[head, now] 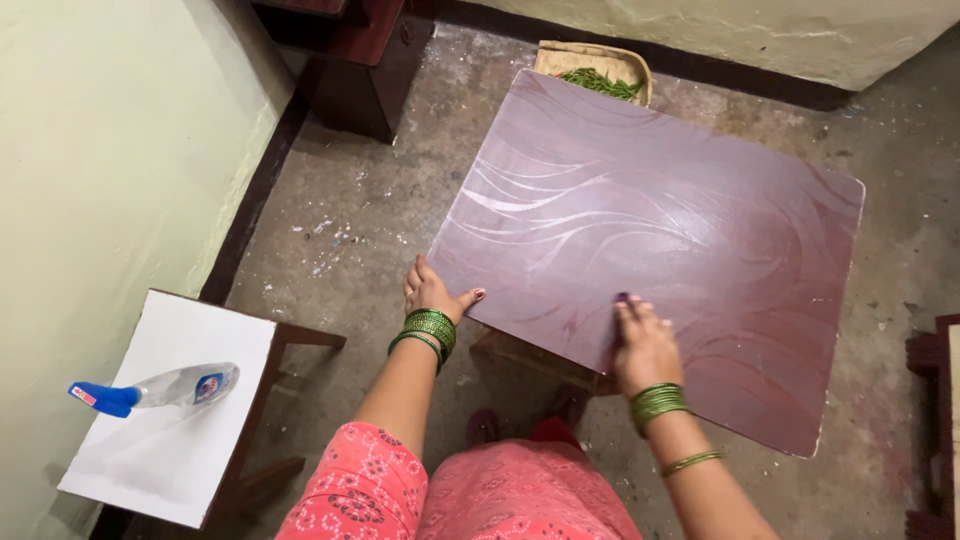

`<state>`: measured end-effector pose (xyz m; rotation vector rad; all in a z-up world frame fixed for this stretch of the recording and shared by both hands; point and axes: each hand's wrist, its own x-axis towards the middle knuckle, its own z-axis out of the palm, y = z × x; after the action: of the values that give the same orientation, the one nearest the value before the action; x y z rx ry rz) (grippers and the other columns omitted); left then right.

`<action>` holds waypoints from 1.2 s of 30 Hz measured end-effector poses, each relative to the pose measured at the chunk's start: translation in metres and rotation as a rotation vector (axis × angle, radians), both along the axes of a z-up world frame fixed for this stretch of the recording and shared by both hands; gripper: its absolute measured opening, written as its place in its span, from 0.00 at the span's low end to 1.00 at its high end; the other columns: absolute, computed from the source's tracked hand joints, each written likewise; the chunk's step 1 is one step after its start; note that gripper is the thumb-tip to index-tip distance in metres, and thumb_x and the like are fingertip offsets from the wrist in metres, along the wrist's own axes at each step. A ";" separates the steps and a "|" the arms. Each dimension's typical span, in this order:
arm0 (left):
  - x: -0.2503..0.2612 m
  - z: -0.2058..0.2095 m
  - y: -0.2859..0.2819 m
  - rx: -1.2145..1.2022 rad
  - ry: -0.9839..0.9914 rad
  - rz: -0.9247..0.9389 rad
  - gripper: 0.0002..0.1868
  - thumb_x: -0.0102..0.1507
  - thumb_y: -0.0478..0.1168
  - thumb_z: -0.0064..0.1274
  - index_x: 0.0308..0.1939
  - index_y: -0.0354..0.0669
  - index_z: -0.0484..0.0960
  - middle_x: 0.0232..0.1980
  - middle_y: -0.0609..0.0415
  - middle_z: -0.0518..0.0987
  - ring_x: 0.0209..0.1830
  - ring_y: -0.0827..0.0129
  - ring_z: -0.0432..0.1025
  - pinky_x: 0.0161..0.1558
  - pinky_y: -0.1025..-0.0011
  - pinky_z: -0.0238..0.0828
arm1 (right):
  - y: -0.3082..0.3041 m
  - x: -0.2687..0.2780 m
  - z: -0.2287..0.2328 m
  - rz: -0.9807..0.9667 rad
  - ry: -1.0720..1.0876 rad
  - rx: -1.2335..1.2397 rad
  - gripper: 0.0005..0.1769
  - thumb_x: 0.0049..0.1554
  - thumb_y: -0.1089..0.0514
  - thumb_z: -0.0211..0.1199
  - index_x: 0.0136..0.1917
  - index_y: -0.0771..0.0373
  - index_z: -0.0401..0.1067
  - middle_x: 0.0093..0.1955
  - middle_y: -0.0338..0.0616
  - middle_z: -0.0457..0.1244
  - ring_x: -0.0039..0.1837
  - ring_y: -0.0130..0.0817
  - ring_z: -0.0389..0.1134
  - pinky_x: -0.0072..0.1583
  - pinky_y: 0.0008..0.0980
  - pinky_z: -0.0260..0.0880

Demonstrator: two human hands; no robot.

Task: The person cleans a small table using a spray bottle and a purple cloth, then picks up the table and places it on a bed.

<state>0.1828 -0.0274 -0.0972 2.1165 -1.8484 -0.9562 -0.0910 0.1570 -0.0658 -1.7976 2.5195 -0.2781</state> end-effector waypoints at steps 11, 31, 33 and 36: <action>-0.001 0.009 0.000 0.048 -0.020 0.003 0.74 0.45 0.63 0.75 0.78 0.36 0.40 0.81 0.41 0.50 0.81 0.50 0.46 0.76 0.56 0.48 | -0.012 -0.107 -0.040 -0.166 0.026 -0.168 0.27 0.60 0.67 0.50 0.72 0.64 0.68 0.76 0.58 0.58 0.76 0.55 0.58 0.77 0.49 0.54; 0.001 0.009 0.001 0.064 -0.018 -0.011 0.74 0.46 0.63 0.74 0.79 0.38 0.39 0.81 0.40 0.48 0.82 0.48 0.42 0.77 0.57 0.46 | -0.082 -0.009 -0.001 0.319 0.008 0.042 0.33 0.53 0.68 0.52 0.72 0.58 0.66 0.78 0.48 0.55 0.78 0.44 0.54 0.77 0.47 0.48; 0.001 0.009 0.000 0.068 -0.010 -0.020 0.75 0.45 0.63 0.74 0.79 0.38 0.39 0.82 0.40 0.47 0.82 0.49 0.42 0.77 0.56 0.45 | -0.101 -0.034 -0.006 0.272 0.019 0.038 0.35 0.50 0.68 0.53 0.72 0.60 0.66 0.77 0.50 0.56 0.77 0.47 0.55 0.76 0.47 0.50; 0.002 0.010 0.000 0.080 0.006 -0.014 0.74 0.46 0.63 0.74 0.79 0.39 0.38 0.82 0.41 0.46 0.82 0.49 0.42 0.76 0.56 0.46 | -0.121 -0.072 -0.012 0.175 0.005 -0.034 0.32 0.54 0.68 0.54 0.72 0.60 0.68 0.76 0.50 0.58 0.77 0.47 0.57 0.77 0.47 0.52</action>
<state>0.1847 -0.0277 -0.0876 2.1459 -1.8538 -1.0553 -0.1631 0.0362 -0.0776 -2.0177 2.3539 -0.3118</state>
